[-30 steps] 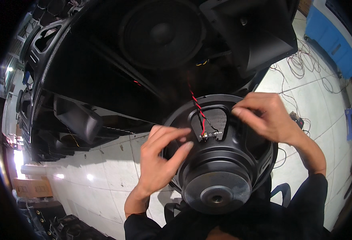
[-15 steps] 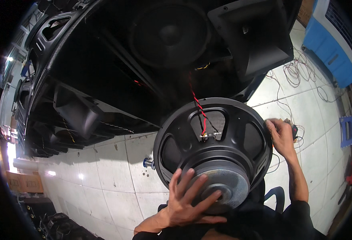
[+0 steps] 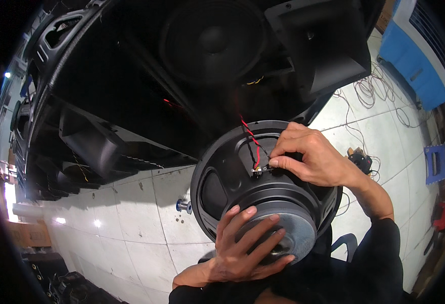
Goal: The person repairs a large black speaker by soldering red and black wires to its terminals, then places the speaker into a black enclosure and secures it with a zip tie.
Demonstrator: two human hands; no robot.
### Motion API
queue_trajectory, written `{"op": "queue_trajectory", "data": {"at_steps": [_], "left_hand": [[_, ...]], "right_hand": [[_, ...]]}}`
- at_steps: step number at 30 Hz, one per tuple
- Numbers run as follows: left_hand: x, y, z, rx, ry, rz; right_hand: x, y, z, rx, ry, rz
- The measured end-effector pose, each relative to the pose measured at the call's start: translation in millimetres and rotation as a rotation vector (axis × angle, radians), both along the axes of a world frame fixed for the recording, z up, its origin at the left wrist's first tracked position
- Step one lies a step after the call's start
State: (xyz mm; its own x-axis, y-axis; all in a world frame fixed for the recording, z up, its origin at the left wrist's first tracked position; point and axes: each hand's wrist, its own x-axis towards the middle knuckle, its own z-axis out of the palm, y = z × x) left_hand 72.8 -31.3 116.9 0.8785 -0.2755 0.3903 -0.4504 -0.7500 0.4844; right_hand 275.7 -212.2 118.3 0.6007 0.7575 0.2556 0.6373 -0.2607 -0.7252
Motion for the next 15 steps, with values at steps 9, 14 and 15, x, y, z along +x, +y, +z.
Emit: {"op": "queue_trajectory", "data": {"at_steps": [9, 14, 15], "left_hand": [[6, -2, 2, -0.131, 0.027, 0.006], [6, -2, -1, -0.145, 0.004, 0.005], [7, -2, -1, -0.151, -0.002, 0.003]], "right_hand": [[-17, 12, -11, 0.101, 0.088, -0.16], [-21, 13, -7, 0.105, 0.04, -0.179], [-21, 13, -7, 0.102, 0.016, -0.172]]}}
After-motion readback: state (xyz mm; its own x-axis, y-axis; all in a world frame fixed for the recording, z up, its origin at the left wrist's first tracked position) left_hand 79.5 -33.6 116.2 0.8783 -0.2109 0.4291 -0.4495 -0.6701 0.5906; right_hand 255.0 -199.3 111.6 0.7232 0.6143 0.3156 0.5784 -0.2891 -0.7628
